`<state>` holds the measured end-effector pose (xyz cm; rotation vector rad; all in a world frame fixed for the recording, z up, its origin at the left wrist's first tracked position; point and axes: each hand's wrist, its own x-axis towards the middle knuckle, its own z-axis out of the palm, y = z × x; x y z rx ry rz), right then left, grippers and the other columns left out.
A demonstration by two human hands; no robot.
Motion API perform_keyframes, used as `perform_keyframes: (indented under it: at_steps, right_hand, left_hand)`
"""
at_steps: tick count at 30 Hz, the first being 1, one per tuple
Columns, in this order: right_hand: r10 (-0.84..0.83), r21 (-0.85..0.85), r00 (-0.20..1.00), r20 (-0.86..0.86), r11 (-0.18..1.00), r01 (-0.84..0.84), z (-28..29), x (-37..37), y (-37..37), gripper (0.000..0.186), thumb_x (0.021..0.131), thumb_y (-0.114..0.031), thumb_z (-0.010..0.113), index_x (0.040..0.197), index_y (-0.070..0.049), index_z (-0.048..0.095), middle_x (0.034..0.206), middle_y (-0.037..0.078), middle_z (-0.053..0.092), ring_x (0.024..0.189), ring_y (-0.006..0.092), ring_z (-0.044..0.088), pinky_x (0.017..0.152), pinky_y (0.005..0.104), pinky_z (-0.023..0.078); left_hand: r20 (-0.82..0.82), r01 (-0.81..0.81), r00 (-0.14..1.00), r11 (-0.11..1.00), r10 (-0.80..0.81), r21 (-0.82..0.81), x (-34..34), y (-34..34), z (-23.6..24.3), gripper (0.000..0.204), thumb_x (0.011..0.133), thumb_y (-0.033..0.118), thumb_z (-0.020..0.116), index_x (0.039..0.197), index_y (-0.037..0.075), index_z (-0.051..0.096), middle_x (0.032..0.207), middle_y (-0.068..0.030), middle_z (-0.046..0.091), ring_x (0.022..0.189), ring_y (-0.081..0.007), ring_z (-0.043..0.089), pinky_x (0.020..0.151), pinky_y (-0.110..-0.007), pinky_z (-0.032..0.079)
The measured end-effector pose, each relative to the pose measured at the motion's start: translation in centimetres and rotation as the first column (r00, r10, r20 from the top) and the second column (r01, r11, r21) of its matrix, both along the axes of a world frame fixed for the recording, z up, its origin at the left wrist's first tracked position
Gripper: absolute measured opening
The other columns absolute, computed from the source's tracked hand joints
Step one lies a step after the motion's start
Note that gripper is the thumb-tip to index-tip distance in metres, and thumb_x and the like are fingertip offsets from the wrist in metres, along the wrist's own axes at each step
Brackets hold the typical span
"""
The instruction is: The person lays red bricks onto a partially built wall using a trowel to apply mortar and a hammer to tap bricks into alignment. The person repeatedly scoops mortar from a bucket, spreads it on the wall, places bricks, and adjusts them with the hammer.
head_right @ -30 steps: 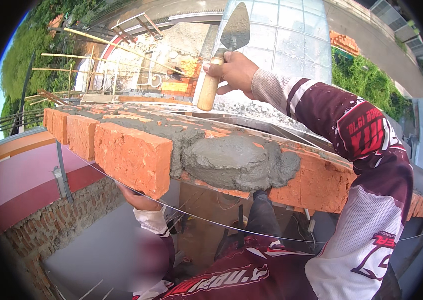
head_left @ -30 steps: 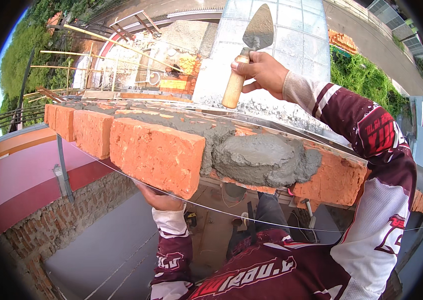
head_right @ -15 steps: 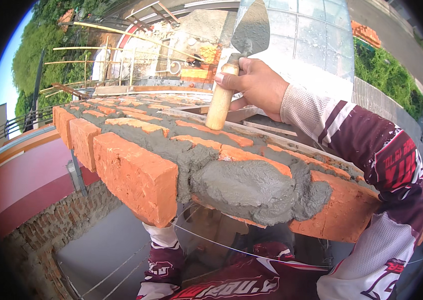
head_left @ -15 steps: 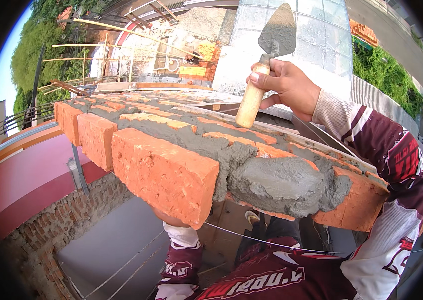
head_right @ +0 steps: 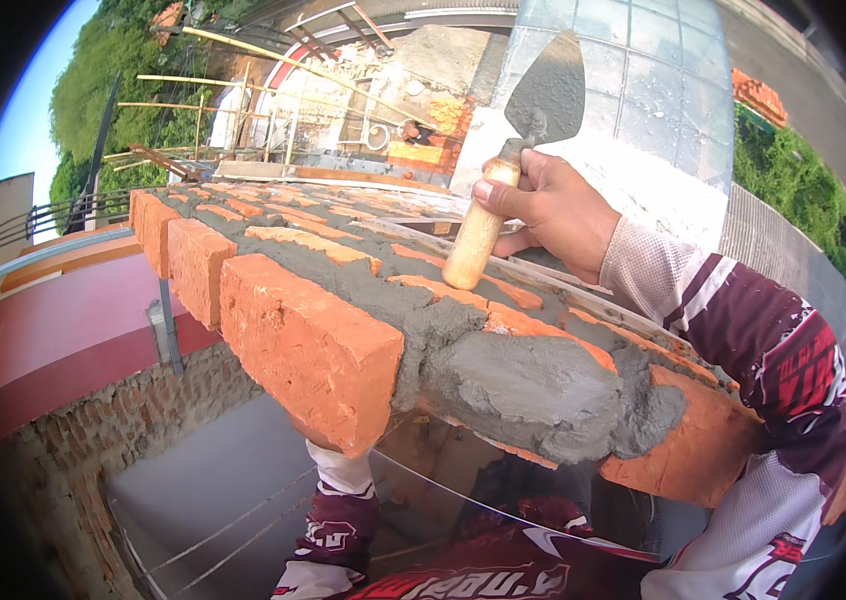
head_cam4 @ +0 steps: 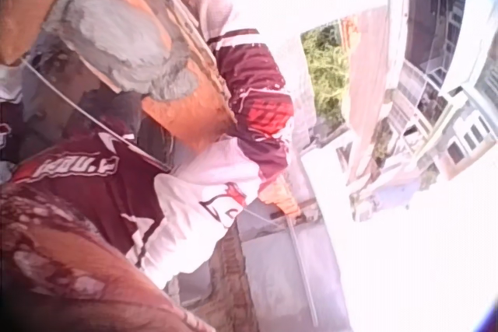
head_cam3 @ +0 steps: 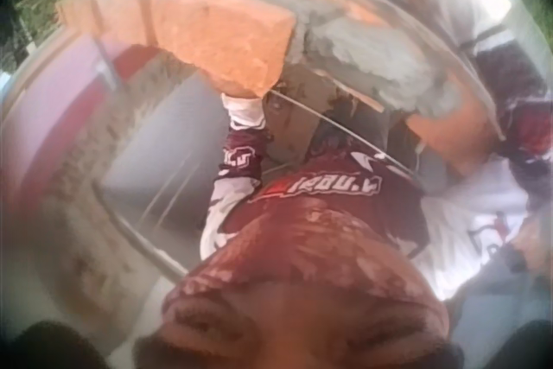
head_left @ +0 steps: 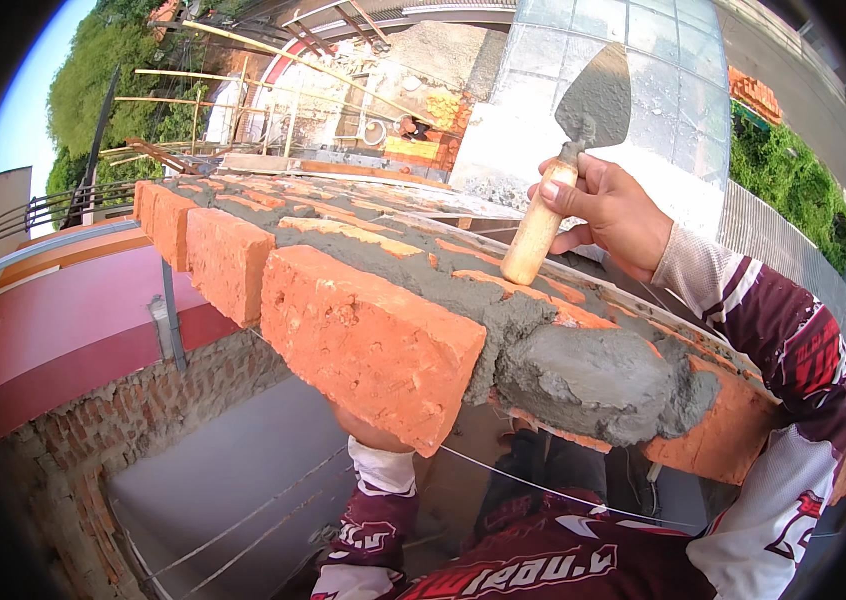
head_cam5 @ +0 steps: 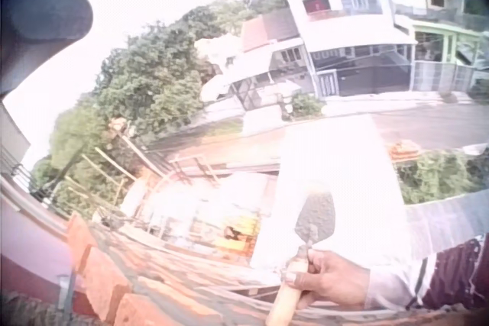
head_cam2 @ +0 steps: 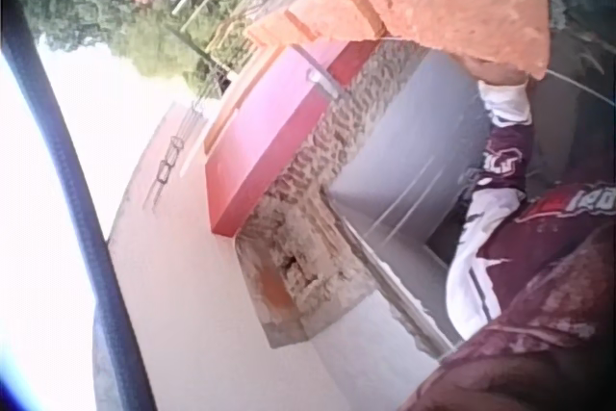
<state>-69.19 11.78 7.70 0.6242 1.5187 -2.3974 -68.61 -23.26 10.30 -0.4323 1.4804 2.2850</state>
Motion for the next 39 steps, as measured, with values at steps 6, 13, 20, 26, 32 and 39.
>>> perform_keyframes:
  at_steps: [6,13,20,26,32,39]
  right_hand:
    - [-0.057,0.059,0.996,-0.073,0.996,0.061,0.9,-0.6,0.1,0.041,0.100,-0.027,0.062,0.123,0.004,0.049,0.112,0.014,0.062,0.100,0.0208,0.066,0.076,0.0281,0.061]
    - [-0.159,0.101,0.966,-0.204,0.978,0.183,3.1,-2.1,0.3,0.039,0.100,-0.027,0.062,0.119,0.004,0.049,0.109,0.015,0.063,0.100,0.0209,0.066,0.077,0.0303,0.060]
    - [-0.005,0.074,0.995,-0.096,0.997,0.012,1.8,-0.9,-0.8,0.048,0.101,-0.026,0.059,0.132,0.005,0.042,0.115,0.015,0.058,0.105,0.0209,0.064,0.076,0.0313,0.062]
    - [-0.062,0.077,0.987,-0.147,0.994,0.074,2.4,-0.5,-0.4,0.044,0.100,-0.023,0.060,0.131,0.004,0.043,0.113,0.013,0.060,0.103,0.0196,0.065,0.076,0.0300,0.062]
    - [-0.077,0.196,0.959,-0.274,0.971,0.134,5.0,-0.1,0.6,0.046,0.101,-0.024,0.060,0.134,0.003,0.044,0.109,0.011,0.064,0.100,0.0177,0.066,0.078,0.0299,0.060]
    - [0.028,0.312,0.918,-0.396,0.944,0.106,8.8,2.1,1.0,0.051,0.099,-0.028,0.062,0.135,0.003,0.044,0.123,0.017,0.062,0.106,0.0221,0.065,0.083,0.0328,0.060]
  left_hand:
    - [-0.050,0.071,0.996,0.995,-0.068,0.063,-0.2,0.3,0.5,0.073,0.094,0.052,0.058,0.149,0.010,0.035,0.149,-0.0116,0.042,0.133,-0.0307,0.048,0.105,-0.051,0.046]
    - [-0.257,-0.010,0.963,0.935,-0.086,-0.353,-0.4,1.1,0.3,0.109,0.063,0.032,0.094,0.146,0.001,0.030,0.141,-0.0151,0.045,0.129,-0.0262,0.050,0.104,-0.043,0.047]
    - [-0.498,-0.029,0.729,0.705,-0.470,-0.709,-0.4,1.3,1.5,0.114,0.061,0.035,0.096,0.146,0.000,0.030,0.140,-0.0153,0.046,0.127,-0.0260,0.052,0.104,-0.041,0.046]
    - [-0.489,-0.063,0.767,0.710,-0.415,-0.701,-0.4,1.3,1.2,0.109,0.062,0.037,0.096,0.144,-0.002,0.035,0.136,-0.0162,0.050,0.125,-0.0266,0.054,0.102,-0.041,0.046]
    - [-0.437,-0.063,0.854,0.779,-0.282,-0.624,-0.6,1.1,1.2,0.111,0.062,0.036,0.095,0.146,-0.002,0.034,0.134,-0.0178,0.052,0.123,-0.0287,0.055,0.101,-0.041,0.046]
    - [-0.461,-0.058,0.831,0.776,-0.312,-0.628,-0.4,0.8,0.6,0.089,0.088,0.044,0.072,0.151,0.003,0.025,0.142,-0.0175,0.050,0.125,-0.0304,0.058,0.098,-0.041,0.052]
